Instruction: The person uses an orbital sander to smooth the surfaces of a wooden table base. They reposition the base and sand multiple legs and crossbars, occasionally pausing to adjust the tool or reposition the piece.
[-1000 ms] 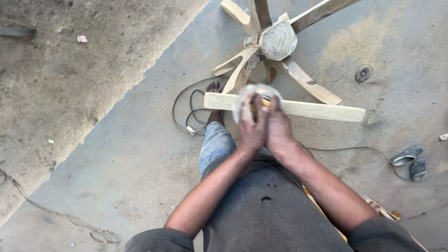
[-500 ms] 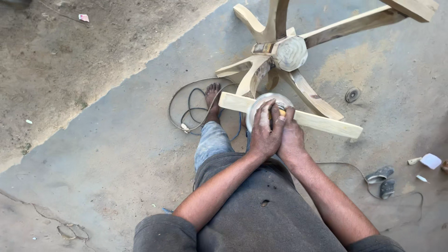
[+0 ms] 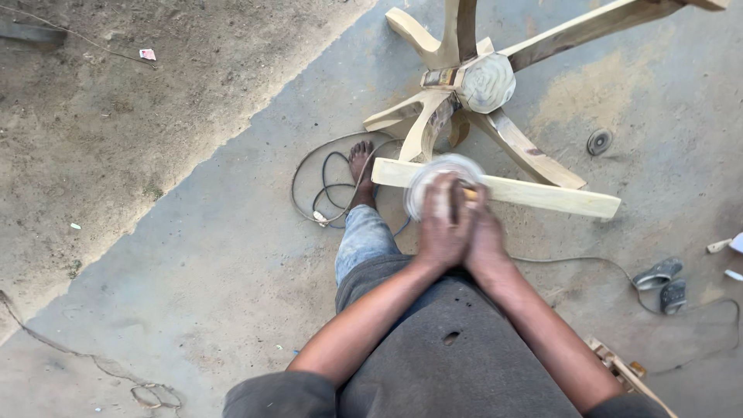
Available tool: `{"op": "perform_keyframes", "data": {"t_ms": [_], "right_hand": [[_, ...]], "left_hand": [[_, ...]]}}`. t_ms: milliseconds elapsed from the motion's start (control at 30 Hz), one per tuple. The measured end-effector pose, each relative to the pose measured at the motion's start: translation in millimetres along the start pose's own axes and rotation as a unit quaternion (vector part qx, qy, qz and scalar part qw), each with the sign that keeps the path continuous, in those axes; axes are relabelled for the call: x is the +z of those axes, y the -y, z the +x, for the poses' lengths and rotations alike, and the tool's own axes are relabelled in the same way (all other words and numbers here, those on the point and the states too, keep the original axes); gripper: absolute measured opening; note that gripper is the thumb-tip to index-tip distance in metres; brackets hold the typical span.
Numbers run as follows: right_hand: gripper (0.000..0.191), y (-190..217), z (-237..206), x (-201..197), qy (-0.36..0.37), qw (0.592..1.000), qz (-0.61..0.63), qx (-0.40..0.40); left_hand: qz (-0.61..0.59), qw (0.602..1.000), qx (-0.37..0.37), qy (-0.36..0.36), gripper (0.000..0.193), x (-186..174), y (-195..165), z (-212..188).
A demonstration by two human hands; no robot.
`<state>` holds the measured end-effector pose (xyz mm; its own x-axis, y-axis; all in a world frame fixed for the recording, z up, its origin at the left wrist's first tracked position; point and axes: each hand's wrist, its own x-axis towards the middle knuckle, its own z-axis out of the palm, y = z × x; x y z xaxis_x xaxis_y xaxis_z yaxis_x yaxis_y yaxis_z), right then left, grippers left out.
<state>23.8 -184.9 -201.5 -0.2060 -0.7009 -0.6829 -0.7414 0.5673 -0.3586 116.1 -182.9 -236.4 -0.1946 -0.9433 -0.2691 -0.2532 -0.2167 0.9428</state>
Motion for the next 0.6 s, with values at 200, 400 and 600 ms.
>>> {"op": "perform_keyframes", "data": {"t_ms": [200, 400, 600], "right_hand": [[0.048, -94, -26, -21, -0.176, 0.980, -0.089, 0.034], [0.053, -97, -24, -36, -0.274, 0.931, -0.236, -0.041], [0.055, 3, -6, -13, -0.179, 0.982, 0.043, 0.039]], "left_hand": [[0.065, 0.973, 0.059, 0.213, 0.066, 104, -21, 3], [0.122, 0.953, 0.108, 0.255, 0.062, 115, -29, 11], [0.067, 0.978, 0.061, 0.186, 0.059, 7, -4, 31]]}}
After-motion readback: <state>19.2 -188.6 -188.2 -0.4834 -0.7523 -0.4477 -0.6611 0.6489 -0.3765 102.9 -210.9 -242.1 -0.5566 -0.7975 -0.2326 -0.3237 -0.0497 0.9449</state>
